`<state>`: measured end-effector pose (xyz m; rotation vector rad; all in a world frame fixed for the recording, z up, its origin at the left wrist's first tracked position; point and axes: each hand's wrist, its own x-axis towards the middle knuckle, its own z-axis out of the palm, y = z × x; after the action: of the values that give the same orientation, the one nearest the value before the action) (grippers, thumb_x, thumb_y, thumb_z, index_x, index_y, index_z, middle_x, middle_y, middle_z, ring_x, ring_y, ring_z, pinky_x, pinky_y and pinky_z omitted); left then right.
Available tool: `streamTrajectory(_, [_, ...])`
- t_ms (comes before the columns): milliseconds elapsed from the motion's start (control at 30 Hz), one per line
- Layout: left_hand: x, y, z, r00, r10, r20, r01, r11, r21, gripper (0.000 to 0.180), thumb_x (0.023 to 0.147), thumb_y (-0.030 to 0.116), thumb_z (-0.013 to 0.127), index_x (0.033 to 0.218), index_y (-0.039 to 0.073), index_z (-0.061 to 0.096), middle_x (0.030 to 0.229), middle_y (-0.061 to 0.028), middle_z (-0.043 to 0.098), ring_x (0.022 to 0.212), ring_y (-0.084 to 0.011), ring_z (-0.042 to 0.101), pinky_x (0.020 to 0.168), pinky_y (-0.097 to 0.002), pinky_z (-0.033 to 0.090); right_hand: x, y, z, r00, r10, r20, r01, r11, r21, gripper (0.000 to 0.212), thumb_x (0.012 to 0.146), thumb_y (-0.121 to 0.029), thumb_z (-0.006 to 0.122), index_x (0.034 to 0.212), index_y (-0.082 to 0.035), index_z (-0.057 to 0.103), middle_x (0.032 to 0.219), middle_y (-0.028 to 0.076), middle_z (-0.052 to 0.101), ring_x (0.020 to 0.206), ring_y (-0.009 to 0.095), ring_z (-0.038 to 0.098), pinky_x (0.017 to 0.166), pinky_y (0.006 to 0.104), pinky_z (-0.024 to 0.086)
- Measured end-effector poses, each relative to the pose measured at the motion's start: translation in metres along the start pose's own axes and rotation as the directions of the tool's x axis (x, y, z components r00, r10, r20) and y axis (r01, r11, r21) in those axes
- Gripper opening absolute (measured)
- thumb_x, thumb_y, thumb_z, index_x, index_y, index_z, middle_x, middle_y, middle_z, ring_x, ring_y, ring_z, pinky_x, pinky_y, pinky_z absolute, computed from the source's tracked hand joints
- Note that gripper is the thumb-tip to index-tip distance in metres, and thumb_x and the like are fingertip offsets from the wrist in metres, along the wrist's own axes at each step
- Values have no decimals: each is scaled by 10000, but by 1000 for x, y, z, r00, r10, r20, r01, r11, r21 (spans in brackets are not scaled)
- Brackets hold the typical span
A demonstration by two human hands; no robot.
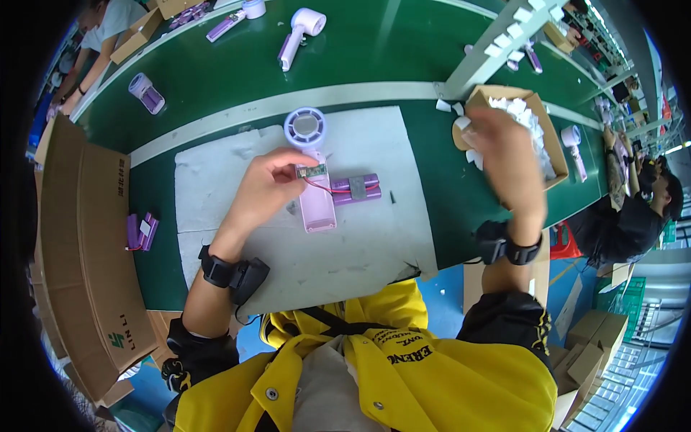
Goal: The person applies tape to a battery pack, picks up a fan housing, and connects the battery pack to a circuit board. They then press the battery pack into the housing and set the assembly aside before repeating the process.
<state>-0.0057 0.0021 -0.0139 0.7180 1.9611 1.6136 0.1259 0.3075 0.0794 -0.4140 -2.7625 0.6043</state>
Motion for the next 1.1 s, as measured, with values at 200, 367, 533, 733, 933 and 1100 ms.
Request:
streamTrajectory(200, [-1,0,-3,1000,11,-27,-12,999,-36,343,739,-93,576,1026,35,715,1038,-59,649,742,-96,598,671,-230,488,-2,-62,98,678,-680,279,549,721,424,426,698,-80,790,1087,-19,627,977,103,632,931,281,607,837,369,490])
streamTrajectory(367, [-3,7,1,1000,9,-28,-9,1000,-9,359,744,-87,584,1055,39,714,1044,-65,647,781,-109,612,698,-231,497,1,-54,100,700,-550,457,264,793,550,347,751,-58,756,1071,-9,631,996,90,641,901,216,637,788,320,507])
streamTrajectory(533, [-4,10,-4,1000,14,-12,-14,999,36,368,751,-69,615,1085,51,713,1048,-66,646,800,-112,617,723,-233,505,6,-43,103,567,-416,710,-247,737,629,355,813,-47,710,1146,-3,595,987,71,627,878,173,655,758,273,512])
streamTrajectory(733, [-4,9,-6,1000,24,11,-24,999,23,354,752,-40,673,1091,56,713,1044,-67,649,816,-112,627,730,-230,511,3,-54,90,443,-531,722,-666,344,662,639,803,-8,697,1374,-26,412,1079,104,584,914,215,665,793,297,531])
streamTrajectory(933, [-4,13,-4,994,112,-14,-108,982,154,343,745,-19,706,1080,53,715,993,-90,670,775,-129,645,700,-241,527,4,-51,90,409,-664,626,-662,256,705,887,699,35,756,1449,-54,291,1225,145,502,978,239,647,833,345,543])
streamTrajectory(1100, [-3,14,-2,984,173,-35,-160,960,228,330,744,-10,708,1068,49,717,973,-103,680,755,-146,659,693,-252,539,11,-45,92,460,-585,668,-549,405,731,894,638,19,808,1411,-49,364,1294,126,465,1015,212,615,854,336,534])
